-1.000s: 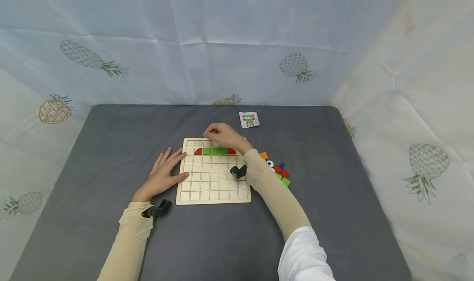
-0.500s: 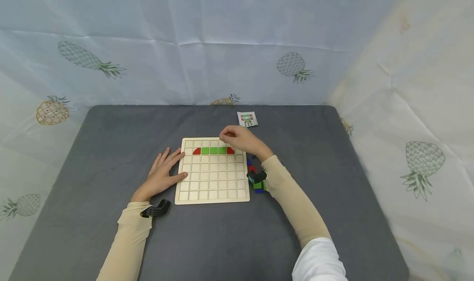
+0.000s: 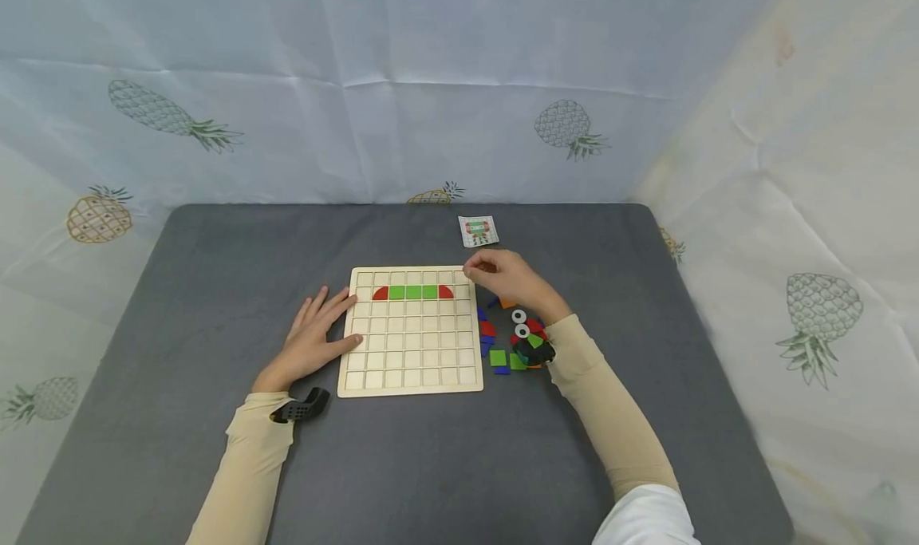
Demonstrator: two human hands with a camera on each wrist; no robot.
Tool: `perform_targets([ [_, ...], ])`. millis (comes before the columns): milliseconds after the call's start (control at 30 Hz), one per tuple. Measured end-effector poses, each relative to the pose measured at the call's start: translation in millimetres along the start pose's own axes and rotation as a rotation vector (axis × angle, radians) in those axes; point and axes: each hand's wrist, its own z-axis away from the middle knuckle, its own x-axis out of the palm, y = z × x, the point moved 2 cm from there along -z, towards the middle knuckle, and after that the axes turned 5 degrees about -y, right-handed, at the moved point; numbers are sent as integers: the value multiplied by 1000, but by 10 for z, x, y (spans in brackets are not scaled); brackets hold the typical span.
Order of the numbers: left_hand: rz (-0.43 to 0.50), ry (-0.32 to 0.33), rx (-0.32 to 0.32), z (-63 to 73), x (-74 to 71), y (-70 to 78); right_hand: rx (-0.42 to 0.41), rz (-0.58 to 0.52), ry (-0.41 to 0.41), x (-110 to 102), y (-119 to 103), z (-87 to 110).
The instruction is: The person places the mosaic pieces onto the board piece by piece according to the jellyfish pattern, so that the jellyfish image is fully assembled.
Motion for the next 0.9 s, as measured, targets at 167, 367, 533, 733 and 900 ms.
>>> perform_targets([
  [167,-4,0,2,3,10,-12,30,-16,9,-39,69,65],
  [367,-5,-1,2,-1,17,-21,59,-1,23,-52,135,161],
  [533,-5,-2,3,-5,16,-20,78,20,53,-51,232,224],
  [733,-3,-5,-3,-9,15,-8,80,11,75,-61,335,302],
  [900,2,-3,3,-11,8,-9,89,26,86,-78,391,367],
])
